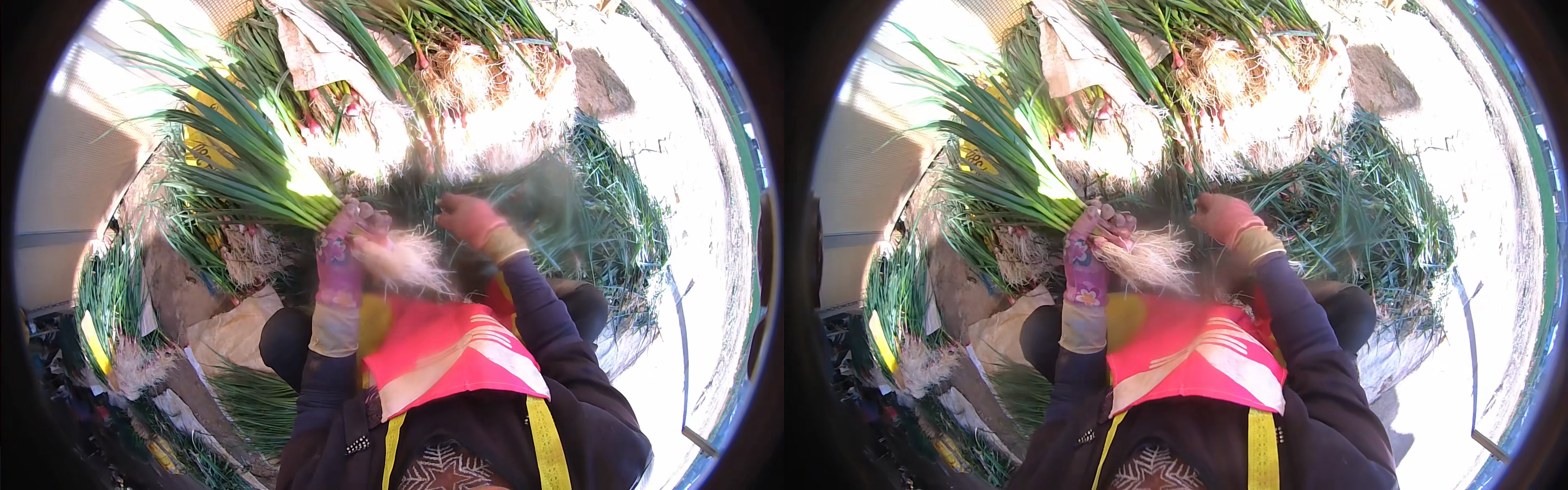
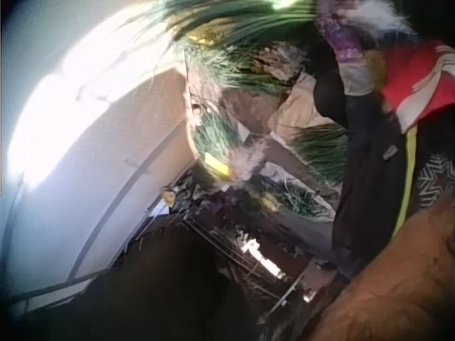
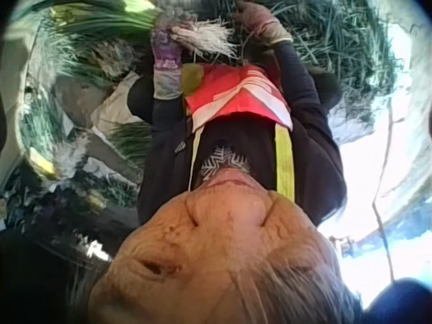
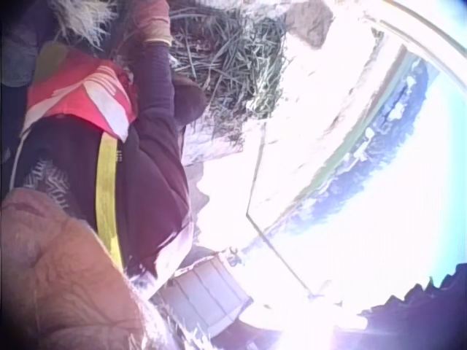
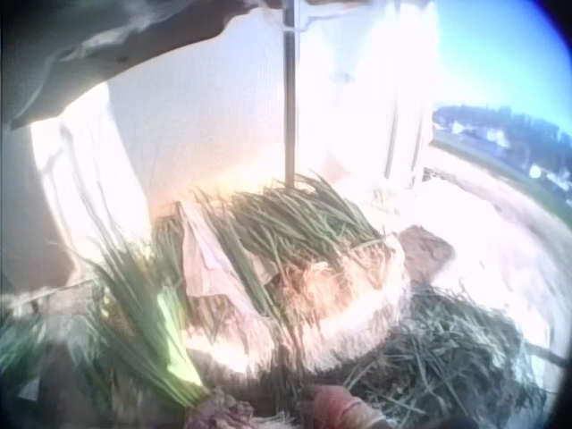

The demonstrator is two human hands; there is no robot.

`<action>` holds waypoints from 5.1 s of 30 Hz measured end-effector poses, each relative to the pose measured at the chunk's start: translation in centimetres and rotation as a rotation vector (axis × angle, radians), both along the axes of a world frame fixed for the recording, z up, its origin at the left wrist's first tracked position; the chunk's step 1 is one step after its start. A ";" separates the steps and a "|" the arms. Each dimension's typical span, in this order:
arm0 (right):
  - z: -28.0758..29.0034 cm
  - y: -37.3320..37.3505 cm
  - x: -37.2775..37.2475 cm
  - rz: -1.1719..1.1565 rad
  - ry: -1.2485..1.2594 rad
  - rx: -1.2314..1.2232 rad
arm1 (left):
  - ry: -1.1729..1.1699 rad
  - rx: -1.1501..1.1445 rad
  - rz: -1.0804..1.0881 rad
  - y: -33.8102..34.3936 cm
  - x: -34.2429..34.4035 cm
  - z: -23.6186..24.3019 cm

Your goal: The person repeatedly cleans bundles of green onions by hand, removing dirt and roots from the base. They handle multiple bundles one at a time, shaking and pulling off debris, then placing the cleaned onions aside.

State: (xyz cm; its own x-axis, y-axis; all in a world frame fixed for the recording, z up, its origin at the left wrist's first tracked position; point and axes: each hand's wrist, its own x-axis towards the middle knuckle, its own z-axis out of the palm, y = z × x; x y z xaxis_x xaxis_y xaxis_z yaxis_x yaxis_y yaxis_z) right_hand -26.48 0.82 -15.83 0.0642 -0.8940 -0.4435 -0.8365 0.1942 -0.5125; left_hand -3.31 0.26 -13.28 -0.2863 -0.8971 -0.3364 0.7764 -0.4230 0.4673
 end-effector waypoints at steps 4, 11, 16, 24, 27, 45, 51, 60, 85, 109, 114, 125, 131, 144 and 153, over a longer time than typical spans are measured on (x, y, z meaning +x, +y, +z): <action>4.6 -12.7 -0.6 -0.278 -0.125 -0.434 | -0.106 0.149 0.009 0.6 -0.7 -0.9; 4.2 -21.7 -1.3 -0.320 0.178 -0.516 | -0.225 -0.133 -0.107 0.9 0.3 -1.6; 4.6 -12.7 -1.7 -0.506 -0.855 -0.130 | -0.346 -0.151 -0.158 0.9 0.1 -0.5; 5.0 -1.4 4.0 0.072 -0.165 -0.487 | -0.240 0.178 -0.208 0.8 -1.9 -1.0; 6.7 0.8 5.6 0.335 -0.064 -0.543 | -0.253 0.176 -0.149 0.6 -2.2 -2.1; 1.9 -1.8 4.2 -0.166 -1.083 0.067 | -0.369 -0.296 -0.524 2.0 0.4 -3.1; 2.4 -3.6 6.4 0.048 -1.066 -0.116 | -0.747 -0.548 -0.304 3.2 0.3 -1.9; 6.9 -2.8 7.9 0.020 -0.863 -0.208 | -0.380 -0.364 -0.248 3.6 0.4 -1.5; 8.9 -13.9 -5.4 -0.641 -1.809 -0.377 | -0.232 -0.165 -0.099 3.3 0.1 -1.7; 4.4 -12.7 -0.4 -0.007 0.432 -0.049 | -0.446 -0.162 -0.117 2.1 -1.8 -0.5; 5.2 -11.4 -3.0 0.004 0.179 -0.206 | -0.185 0.130 -0.175 1.6 -1.4 -1.0; 3.4 -7.3 -0.3 -0.210 -0.568 -0.063 | -1.298 -0.883 -0.192 -1.7 -4.9 -4.7; 0.5 -8.2 -2.3 0.199 -0.017 -0.356 | -1.309 -0.713 -0.197 -3.8 -5.9 -3.5; 3.7 -5.3 -1.9 -0.402 -0.379 -0.446 | -0.608 -0.357 -0.310 1.4 -0.7 -4.9; 2.5 -7.1 4.5 -0.382 -0.917 0.132 | -1.010 -0.516 -0.403 3.1 0.9 -2.9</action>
